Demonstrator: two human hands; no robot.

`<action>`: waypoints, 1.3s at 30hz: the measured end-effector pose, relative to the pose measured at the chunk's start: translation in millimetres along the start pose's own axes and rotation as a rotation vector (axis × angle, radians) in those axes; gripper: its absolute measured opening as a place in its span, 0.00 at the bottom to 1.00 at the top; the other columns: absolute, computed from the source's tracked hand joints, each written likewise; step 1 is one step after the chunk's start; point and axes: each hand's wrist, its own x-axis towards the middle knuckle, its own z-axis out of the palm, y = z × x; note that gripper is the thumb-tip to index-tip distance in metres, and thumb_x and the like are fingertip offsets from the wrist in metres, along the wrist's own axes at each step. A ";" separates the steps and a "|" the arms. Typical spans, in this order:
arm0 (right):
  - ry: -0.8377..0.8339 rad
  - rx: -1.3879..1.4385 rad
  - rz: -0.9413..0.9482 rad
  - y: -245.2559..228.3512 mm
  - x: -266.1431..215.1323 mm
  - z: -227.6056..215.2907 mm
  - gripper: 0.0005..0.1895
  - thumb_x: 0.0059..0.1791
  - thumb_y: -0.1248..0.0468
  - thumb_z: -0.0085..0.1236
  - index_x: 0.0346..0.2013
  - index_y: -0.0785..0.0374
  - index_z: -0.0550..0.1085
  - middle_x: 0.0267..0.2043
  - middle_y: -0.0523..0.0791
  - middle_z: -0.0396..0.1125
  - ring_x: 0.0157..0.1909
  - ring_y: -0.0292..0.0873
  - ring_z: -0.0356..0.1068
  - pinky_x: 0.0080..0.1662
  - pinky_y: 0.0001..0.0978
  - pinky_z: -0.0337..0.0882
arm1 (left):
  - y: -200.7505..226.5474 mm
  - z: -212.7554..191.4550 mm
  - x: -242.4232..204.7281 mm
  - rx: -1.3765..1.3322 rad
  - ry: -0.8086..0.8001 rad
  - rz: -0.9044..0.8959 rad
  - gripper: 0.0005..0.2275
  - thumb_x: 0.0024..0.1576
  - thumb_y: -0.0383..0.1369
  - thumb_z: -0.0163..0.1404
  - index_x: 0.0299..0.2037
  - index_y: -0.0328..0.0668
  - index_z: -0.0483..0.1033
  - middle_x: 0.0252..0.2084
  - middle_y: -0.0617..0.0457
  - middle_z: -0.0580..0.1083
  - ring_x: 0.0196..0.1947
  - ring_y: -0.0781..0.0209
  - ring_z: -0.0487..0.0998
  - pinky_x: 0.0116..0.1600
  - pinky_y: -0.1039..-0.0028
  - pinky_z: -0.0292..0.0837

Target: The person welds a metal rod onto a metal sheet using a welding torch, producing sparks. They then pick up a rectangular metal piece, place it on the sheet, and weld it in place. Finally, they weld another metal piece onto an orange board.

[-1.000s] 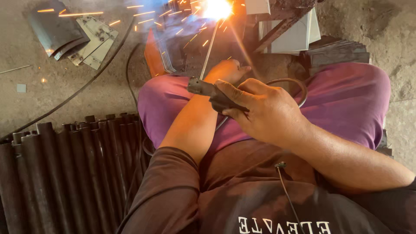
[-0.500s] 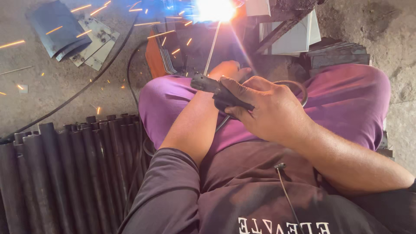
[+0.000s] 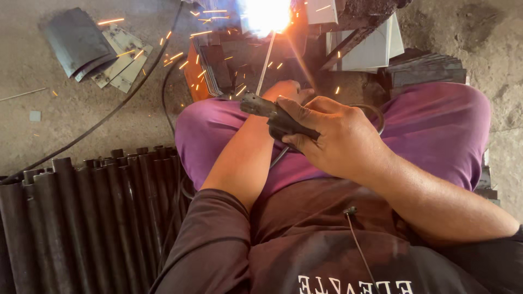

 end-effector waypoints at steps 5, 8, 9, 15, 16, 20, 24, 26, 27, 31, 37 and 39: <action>-0.036 -0.042 0.047 3.6 -0.7 -1.8 0.31 0.47 0.59 0.69 0.64 0.54 0.71 0.39 0.47 0.70 0.31 0.47 0.74 0.34 0.37 0.74 | -9.2 4.7 3.2 -0.023 -0.007 -0.018 0.25 0.59 0.54 0.51 0.43 0.35 0.80 0.43 0.38 0.78 0.45 0.41 0.80 0.49 0.58 0.74; -0.003 -0.059 0.002 5.0 -0.6 -3.1 0.31 0.47 0.59 0.69 0.64 0.55 0.71 0.40 0.48 0.70 0.33 0.48 0.74 0.36 0.37 0.74 | -8.5 2.3 -2.8 -0.047 0.012 0.006 0.25 0.58 0.54 0.51 0.43 0.35 0.79 0.42 0.38 0.79 0.45 0.42 0.81 0.48 0.57 0.74; 0.009 -0.066 -0.015 4.8 -0.3 -3.6 0.31 0.47 0.59 0.69 0.64 0.56 0.71 0.40 0.48 0.70 0.35 0.49 0.74 0.37 0.37 0.74 | -8.7 0.6 -4.6 -0.038 -0.005 0.019 0.25 0.59 0.55 0.51 0.43 0.35 0.80 0.42 0.37 0.80 0.45 0.42 0.82 0.49 0.58 0.75; -0.014 -0.091 -0.006 5.8 -2.1 -11.4 0.33 0.46 0.58 0.68 0.65 0.57 0.70 0.40 0.48 0.70 0.38 0.51 0.74 0.39 0.40 0.73 | 0.2 -5.3 -2.3 -0.029 0.155 0.084 0.28 0.58 0.52 0.55 0.62 0.45 0.64 0.43 0.39 0.79 0.47 0.39 0.80 0.48 0.54 0.75; -0.032 -0.076 0.031 6.0 -1.5 -11.4 0.33 0.46 0.57 0.69 0.65 0.56 0.70 0.40 0.48 0.70 0.36 0.51 0.73 0.38 0.40 0.73 | 1.1 -6.8 -1.2 0.042 0.167 0.063 0.30 0.58 0.52 0.56 0.64 0.46 0.61 0.43 0.39 0.79 0.48 0.39 0.80 0.49 0.52 0.74; -0.030 -0.072 0.026 10.8 -2.7 -14.4 0.33 0.46 0.57 0.69 0.66 0.56 0.70 0.38 0.48 0.70 0.37 0.51 0.73 0.40 0.41 0.73 | -2.3 -4.4 1.6 0.090 0.242 0.136 0.36 0.52 0.50 0.60 0.67 0.50 0.55 0.45 0.39 0.78 0.47 0.39 0.80 0.47 0.52 0.75; 0.033 -0.058 -0.033 21.3 -8.3 -15.7 0.30 0.48 0.57 0.67 0.63 0.62 0.72 0.40 0.47 0.72 0.40 0.49 0.74 0.41 0.39 0.74 | -17.0 5.8 6.8 0.183 0.232 0.125 0.40 0.54 0.47 0.58 0.73 0.53 0.47 0.46 0.37 0.77 0.45 0.38 0.80 0.46 0.53 0.75; 0.181 -0.095 -0.056 35.0 -14.2 -15.9 0.22 0.53 0.55 0.65 0.57 0.63 0.73 0.40 0.46 0.72 0.38 0.46 0.74 0.40 0.37 0.74 | -25.6 13.6 10.5 0.283 0.290 0.167 0.36 0.58 0.46 0.56 0.72 0.56 0.48 0.48 0.37 0.77 0.46 0.39 0.81 0.46 0.53 0.76; 0.256 -0.114 -0.068 45.1 -18.3 -16.4 0.19 0.55 0.54 0.64 0.53 0.63 0.74 0.40 0.45 0.72 0.37 0.44 0.74 0.40 0.36 0.75 | -27.8 20.4 7.1 0.351 0.379 0.220 0.31 0.59 0.46 0.56 0.69 0.59 0.52 0.50 0.39 0.77 0.46 0.40 0.81 0.45 0.54 0.77; 0.619 -0.044 -0.150 105.0 -31.7 -28.5 0.13 0.65 0.57 0.49 0.54 0.64 0.73 0.41 0.44 0.73 0.36 0.41 0.74 0.36 0.29 0.76 | -10.2 18.3 -7.6 0.430 0.198 -0.058 0.44 0.58 0.47 0.54 0.77 0.61 0.31 0.49 0.36 0.77 0.44 0.38 0.81 0.46 0.52 0.76; 0.742 0.843 0.052 174.9 -66.5 -48.4 0.19 0.60 0.54 0.59 0.60 0.61 0.67 0.37 0.40 0.67 0.31 0.31 0.69 0.33 0.24 0.71 | 22.2 5.9 -22.0 0.465 0.151 -0.147 0.48 0.58 0.47 0.55 0.78 0.54 0.25 0.47 0.36 0.79 0.43 0.40 0.82 0.47 0.52 0.76; 0.737 0.846 0.085 180.4 -73.3 -38.7 0.28 0.56 0.62 0.73 0.62 0.64 0.64 0.41 0.39 0.65 0.36 0.31 0.67 0.36 0.23 0.71 | 29.9 4.7 -23.7 0.475 0.121 -0.178 0.48 0.59 0.47 0.54 0.78 0.50 0.24 0.48 0.35 0.78 0.44 0.39 0.82 0.47 0.52 0.76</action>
